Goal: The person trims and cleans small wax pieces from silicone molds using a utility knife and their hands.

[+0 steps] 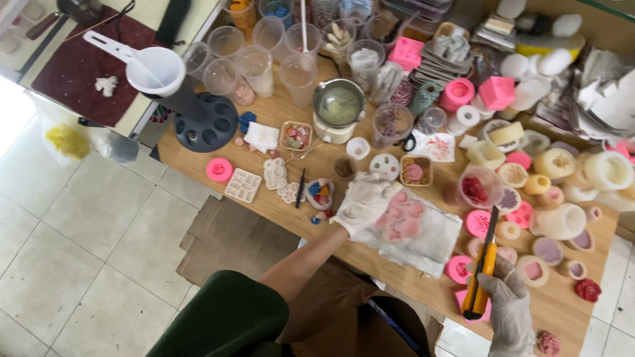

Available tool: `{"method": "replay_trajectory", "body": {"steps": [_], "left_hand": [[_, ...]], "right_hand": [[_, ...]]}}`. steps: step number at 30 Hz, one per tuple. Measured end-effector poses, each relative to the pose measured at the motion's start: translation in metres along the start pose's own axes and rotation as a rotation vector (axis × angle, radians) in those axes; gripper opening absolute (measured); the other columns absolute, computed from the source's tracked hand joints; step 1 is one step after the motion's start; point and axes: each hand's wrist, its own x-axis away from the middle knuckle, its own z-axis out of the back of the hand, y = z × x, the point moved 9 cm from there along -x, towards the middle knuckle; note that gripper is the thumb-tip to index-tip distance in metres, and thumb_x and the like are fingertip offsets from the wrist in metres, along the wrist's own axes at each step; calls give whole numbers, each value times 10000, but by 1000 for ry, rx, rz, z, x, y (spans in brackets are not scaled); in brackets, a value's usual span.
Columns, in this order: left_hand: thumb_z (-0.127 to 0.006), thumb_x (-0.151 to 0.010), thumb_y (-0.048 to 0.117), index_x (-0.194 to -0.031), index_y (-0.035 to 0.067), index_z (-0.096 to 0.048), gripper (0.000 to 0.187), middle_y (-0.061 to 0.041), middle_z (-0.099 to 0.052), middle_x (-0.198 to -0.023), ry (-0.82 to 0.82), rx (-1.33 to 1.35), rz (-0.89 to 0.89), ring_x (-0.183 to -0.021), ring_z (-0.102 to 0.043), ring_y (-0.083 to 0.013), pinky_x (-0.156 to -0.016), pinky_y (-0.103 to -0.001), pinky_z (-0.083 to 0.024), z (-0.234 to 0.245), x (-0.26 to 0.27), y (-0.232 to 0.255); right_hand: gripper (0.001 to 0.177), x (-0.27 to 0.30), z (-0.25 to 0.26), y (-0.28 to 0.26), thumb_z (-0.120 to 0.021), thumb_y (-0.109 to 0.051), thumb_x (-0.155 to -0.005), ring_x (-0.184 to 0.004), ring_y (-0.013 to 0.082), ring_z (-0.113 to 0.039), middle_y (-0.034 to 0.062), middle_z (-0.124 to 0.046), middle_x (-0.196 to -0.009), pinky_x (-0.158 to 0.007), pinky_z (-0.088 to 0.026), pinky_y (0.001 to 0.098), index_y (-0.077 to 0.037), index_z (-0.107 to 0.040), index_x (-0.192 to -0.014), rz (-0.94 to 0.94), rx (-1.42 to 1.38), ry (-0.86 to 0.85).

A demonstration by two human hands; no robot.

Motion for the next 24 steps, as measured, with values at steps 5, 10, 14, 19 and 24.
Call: {"method": "replay_trajectory", "body": {"steps": [5, 10, 14, 19, 24], "left_hand": [[-659, -966, 219, -1159, 118, -739, 232, -95, -741, -1137, 321, 297, 31, -1108, -671, -263, -946, -434, -552, 37, 13, -24], [-611, -1017, 134, -1246, 54, -706, 261, -157, -711, -1217, 329, 367, 281, -1156, -646, -283, -1011, -383, -493, 95, 41, -134], [-611, -973, 133, -1233, 47, -690, 285, -188, -695, -1219, 454, 559, 542, -1123, -663, -314, -989, -390, -519, 163, 39, -264], [-639, -955, 150, -1302, 45, -660, 363, -224, -648, -1334, 480, 94, 470, -1225, -608, -371, -1036, -414, -486, 233, 5, -329], [-580, -996, 199, -1533, 20, -451, 581, -291, -562, -1396, 221, -35, 490, -1209, -598, -449, -1018, -479, -498, 229, -47, -346]], "right_hand": [[647, 5, -74, -42, -487, -49, -833, -940, 173, -641, 117, -689, -1133, -794, -556, 366, -38, -534, -1478, -69, -21, -102], [599, -7, -108, -41, -477, -88, -863, -803, 223, -632, 165, -701, -1081, -693, -539, 349, -20, -566, -1452, -127, -128, -143], [494, -9, -126, -35, -476, -103, -916, -790, 255, -647, 195, -662, -992, -658, -534, 381, 38, -580, -1377, -99, -162, -103], [427, -9, -151, -28, -564, -128, -934, -741, 211, -621, 126, -712, -1010, -671, -533, 324, 27, -630, -1326, -75, -192, -88], [440, -10, -160, 1, -613, -89, -910, -777, 189, -654, 98, -719, -1037, -674, -527, 328, -31, -634, -1346, -159, -139, 47]]}}
